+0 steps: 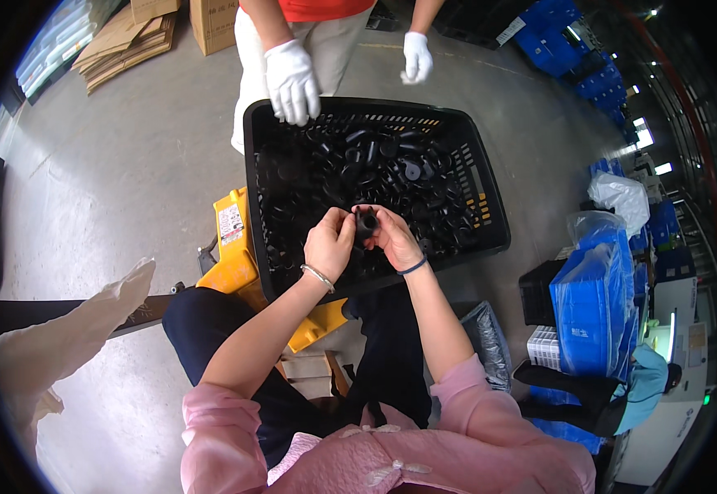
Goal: The person assembles black plastic components by picking pieces from a crate by hand, turning them over, and fitting matching parts together.
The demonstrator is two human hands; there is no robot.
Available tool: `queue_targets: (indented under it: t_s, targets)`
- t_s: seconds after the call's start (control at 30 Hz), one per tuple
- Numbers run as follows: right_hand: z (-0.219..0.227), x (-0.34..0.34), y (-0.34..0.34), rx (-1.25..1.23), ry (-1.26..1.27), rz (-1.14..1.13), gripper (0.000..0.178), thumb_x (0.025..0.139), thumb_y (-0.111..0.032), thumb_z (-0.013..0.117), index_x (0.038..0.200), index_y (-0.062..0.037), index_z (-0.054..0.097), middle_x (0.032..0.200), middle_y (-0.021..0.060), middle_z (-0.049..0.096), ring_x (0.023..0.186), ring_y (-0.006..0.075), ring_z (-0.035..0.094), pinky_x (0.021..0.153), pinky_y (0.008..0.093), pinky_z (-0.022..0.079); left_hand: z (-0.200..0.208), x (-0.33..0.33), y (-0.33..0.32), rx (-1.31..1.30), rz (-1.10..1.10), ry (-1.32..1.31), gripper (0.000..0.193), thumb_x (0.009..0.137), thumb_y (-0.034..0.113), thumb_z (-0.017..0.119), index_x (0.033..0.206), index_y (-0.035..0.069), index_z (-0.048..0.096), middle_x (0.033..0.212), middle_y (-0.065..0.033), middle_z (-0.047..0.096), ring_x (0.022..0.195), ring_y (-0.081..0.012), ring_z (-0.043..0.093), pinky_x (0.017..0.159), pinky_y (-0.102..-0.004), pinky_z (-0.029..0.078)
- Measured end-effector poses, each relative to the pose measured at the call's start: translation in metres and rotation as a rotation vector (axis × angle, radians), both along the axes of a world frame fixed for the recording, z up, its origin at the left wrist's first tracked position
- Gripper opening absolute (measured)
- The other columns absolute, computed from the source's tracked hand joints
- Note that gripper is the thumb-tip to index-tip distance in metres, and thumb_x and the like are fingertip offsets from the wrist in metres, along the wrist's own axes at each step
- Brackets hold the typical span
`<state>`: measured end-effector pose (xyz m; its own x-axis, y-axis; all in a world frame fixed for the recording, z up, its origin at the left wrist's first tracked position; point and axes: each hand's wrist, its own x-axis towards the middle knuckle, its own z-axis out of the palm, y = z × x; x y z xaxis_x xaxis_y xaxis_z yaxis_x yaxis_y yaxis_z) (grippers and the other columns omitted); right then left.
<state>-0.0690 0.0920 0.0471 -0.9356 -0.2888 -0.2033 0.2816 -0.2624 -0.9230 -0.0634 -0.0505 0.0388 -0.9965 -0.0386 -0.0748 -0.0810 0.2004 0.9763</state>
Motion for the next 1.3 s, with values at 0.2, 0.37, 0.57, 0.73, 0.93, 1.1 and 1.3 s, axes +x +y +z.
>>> queue_targets:
  t_s: [0.2, 0.37, 0.57, 0.73, 0.93, 1.1, 1.3]
  targets:
    - [-0.005, -0.005, 0.004, 0.018, -0.085, -0.055, 0.031, 0.083, -0.031, 0.054, 0.099, -0.0047, 0.059, 0.079, -0.0001, 0.057, 0.063, 0.0082, 0.053, 0.052, 0.0219, 0.042, -0.006, -0.004, 0.002, 0.046, -0.015, 0.029, 0.018, 0.083, 0.016, 0.051, 0.081, -0.002, 0.055, 0.062, -0.0046, 0.056, 0.057, -0.009, 0.051, 0.053, -0.0247, 0.041]
    - [-0.01, -0.011, 0.013, -0.225, -0.092, -0.158, 0.04, 0.086, -0.031, 0.046, 0.115, -0.0039, 0.049, 0.106, 0.0096, 0.057, 0.087, 0.0158, 0.057, 0.073, 0.0243, 0.043, -0.014, -0.013, 0.003, 0.299, -0.097, -0.172, 0.022, 0.087, 0.018, 0.048, 0.082, -0.001, 0.056, 0.073, -0.0036, 0.058, 0.064, -0.0082, 0.051, 0.061, -0.022, 0.041]
    - [-0.007, -0.011, 0.012, -0.195, 0.019, -0.076, 0.041, 0.086, -0.028, 0.045, 0.118, -0.0022, 0.047, 0.113, 0.0123, 0.053, 0.101, 0.019, 0.051, 0.082, 0.0277, 0.041, -0.01, -0.01, 0.012, 0.658, -0.208, -0.146, 0.024, 0.083, 0.022, 0.057, 0.091, 0.0, 0.055, 0.074, -0.0037, 0.059, 0.067, -0.0064, 0.051, 0.061, -0.0191, 0.04]
    - [-0.006, -0.011, 0.008, -0.133, -0.012, -0.095, 0.039, 0.089, -0.03, 0.043, 0.116, -0.0022, 0.05, 0.11, 0.0087, 0.054, 0.1, 0.0148, 0.05, 0.086, 0.0264, 0.039, 0.004, -0.008, 0.004, 0.32, -0.152, -0.07, 0.02, 0.079, 0.014, 0.062, 0.09, 0.001, 0.051, 0.071, -0.0036, 0.059, 0.065, -0.0087, 0.055, 0.061, -0.0207, 0.042]
    - [-0.01, -0.01, 0.008, 0.038, 0.026, -0.181, 0.028, 0.087, -0.03, 0.051, 0.095, -0.0056, 0.06, 0.087, -0.0009, 0.058, 0.08, 0.0069, 0.054, 0.072, 0.021, 0.043, 0.008, -0.008, 0.005, 0.148, -0.103, 0.025, 0.022, 0.076, 0.016, 0.066, 0.079, 0.002, 0.05, 0.067, -0.0015, 0.056, 0.06, -0.0067, 0.052, 0.055, -0.0201, 0.041]
    - [-0.009, -0.01, 0.014, -0.022, -0.053, -0.09, 0.025, 0.086, -0.031, 0.051, 0.086, -0.0076, 0.06, 0.077, -0.0017, 0.058, 0.067, 0.006, 0.053, 0.06, 0.0212, 0.043, 0.0, -0.008, 0.009, 0.659, -0.261, -0.084, 0.021, 0.079, 0.017, 0.064, 0.072, 0.005, 0.048, 0.066, 0.002, 0.052, 0.062, -0.0061, 0.053, 0.056, -0.0182, 0.04]
    - [-0.01, -0.01, 0.018, -0.122, -0.085, -0.009, 0.029, 0.087, -0.033, 0.049, 0.085, -0.0058, 0.059, 0.072, -0.0002, 0.057, 0.063, 0.0085, 0.053, 0.057, 0.0225, 0.042, -0.002, -0.011, 0.003, 0.934, -0.376, -0.218, 0.032, 0.09, 0.027, 0.044, 0.077, 0.001, 0.056, 0.069, -0.0084, 0.06, 0.061, -0.0144, 0.058, 0.06, -0.0232, 0.046]
